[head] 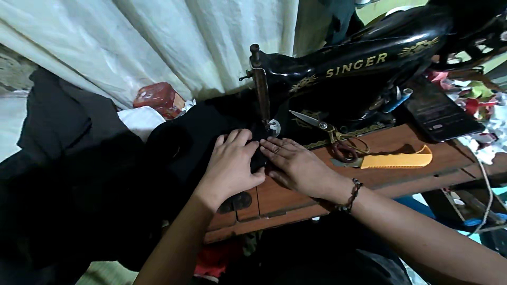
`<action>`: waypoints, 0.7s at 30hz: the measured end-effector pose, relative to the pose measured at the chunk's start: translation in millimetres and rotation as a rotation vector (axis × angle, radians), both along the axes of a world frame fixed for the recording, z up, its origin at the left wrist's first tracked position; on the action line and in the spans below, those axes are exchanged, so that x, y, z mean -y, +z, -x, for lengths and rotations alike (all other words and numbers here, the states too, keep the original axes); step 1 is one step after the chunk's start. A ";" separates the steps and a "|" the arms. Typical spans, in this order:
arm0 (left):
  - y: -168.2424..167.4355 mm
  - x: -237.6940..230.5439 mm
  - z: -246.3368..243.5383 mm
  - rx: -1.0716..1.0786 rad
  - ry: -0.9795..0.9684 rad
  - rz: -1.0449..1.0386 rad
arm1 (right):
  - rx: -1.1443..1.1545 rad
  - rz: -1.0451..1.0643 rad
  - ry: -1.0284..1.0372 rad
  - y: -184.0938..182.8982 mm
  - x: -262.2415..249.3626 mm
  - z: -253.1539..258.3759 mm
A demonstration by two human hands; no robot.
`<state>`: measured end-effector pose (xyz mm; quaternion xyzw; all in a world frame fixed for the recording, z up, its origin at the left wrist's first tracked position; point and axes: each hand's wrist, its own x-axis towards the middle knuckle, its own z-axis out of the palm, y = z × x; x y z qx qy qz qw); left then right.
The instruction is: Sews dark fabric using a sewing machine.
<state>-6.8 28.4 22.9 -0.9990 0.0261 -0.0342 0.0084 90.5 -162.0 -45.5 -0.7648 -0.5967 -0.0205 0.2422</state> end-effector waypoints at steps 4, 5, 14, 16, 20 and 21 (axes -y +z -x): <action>-3.2 14.9 -2.1 -0.031 -0.014 0.033 | -0.054 -0.022 0.014 1.9 2.6 -2.0; -5.6 16.0 -1.4 -0.035 -0.001 0.092 | -0.103 -0.047 0.019 4.6 4.8 -3.8; -28.1 12.4 -6.0 0.102 0.031 0.160 | -0.597 -0.216 -0.321 65.8 27.7 -59.7; -31.5 10.1 -8.2 0.137 0.030 0.189 | -0.829 -0.283 -0.333 67.2 21.8 -76.6; -30.0 3.4 -10.0 0.077 0.023 0.199 | -1.206 -0.406 -0.348 70.2 3.6 -96.8; -28.8 2.1 -11.1 0.057 0.023 0.191 | -1.267 -0.426 -0.371 73.1 -2.1 -99.1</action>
